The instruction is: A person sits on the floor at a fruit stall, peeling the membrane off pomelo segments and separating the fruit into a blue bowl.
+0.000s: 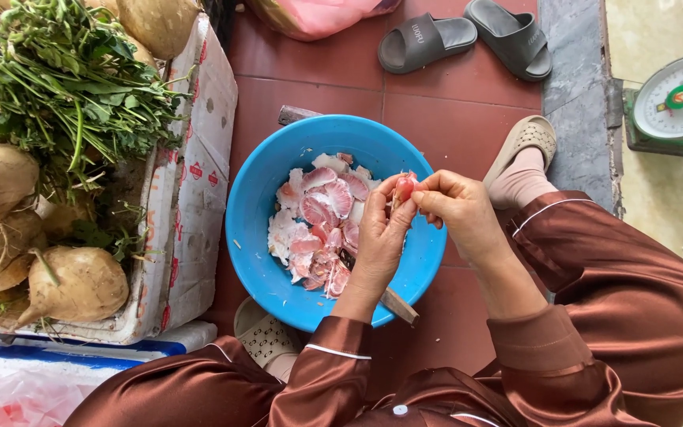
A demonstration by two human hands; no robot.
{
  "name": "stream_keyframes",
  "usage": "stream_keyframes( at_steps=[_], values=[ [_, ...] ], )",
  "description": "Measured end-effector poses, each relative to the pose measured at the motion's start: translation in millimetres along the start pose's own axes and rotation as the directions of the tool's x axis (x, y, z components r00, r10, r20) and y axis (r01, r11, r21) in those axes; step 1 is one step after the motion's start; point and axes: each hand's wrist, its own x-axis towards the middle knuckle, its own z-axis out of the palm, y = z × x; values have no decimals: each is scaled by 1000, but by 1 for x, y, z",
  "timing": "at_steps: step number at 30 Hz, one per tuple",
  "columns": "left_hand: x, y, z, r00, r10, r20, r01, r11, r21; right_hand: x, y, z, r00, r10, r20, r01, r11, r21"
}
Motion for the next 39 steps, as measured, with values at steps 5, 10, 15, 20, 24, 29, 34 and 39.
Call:
stream_keyframes(
  at_steps=[5,10,15,20,24,29,34,39],
  values=[
    [-6,-7,-2,991,-98,95,128,906,-404,4,5,-1,999,-17,43,14,998,61],
    [-3,2,-1,979,-195,52,196,860,-471,5,25,15,996,20,-88,-8,991,132],
    [4,20,-14,979,-194,-61,129,824,-552,-17,44,37,978,146,-147,-108,964,241],
    [5,26,-24,989,-37,-142,16,989,-149,-34,35,30,955,285,82,-292,851,436],
    [0,27,-18,992,29,-127,-27,999,22,-32,38,40,976,215,41,-216,920,327],
    [-6,22,-14,982,125,-141,-105,985,140,-28,41,47,997,74,17,-76,983,170],
    [3,27,-17,975,-48,-216,9,983,-181,-29,29,42,1000,25,18,-26,997,69],
    [6,24,-17,955,-166,-247,42,897,-440,-23,31,36,1000,-8,13,8,1000,-22]
  ],
)
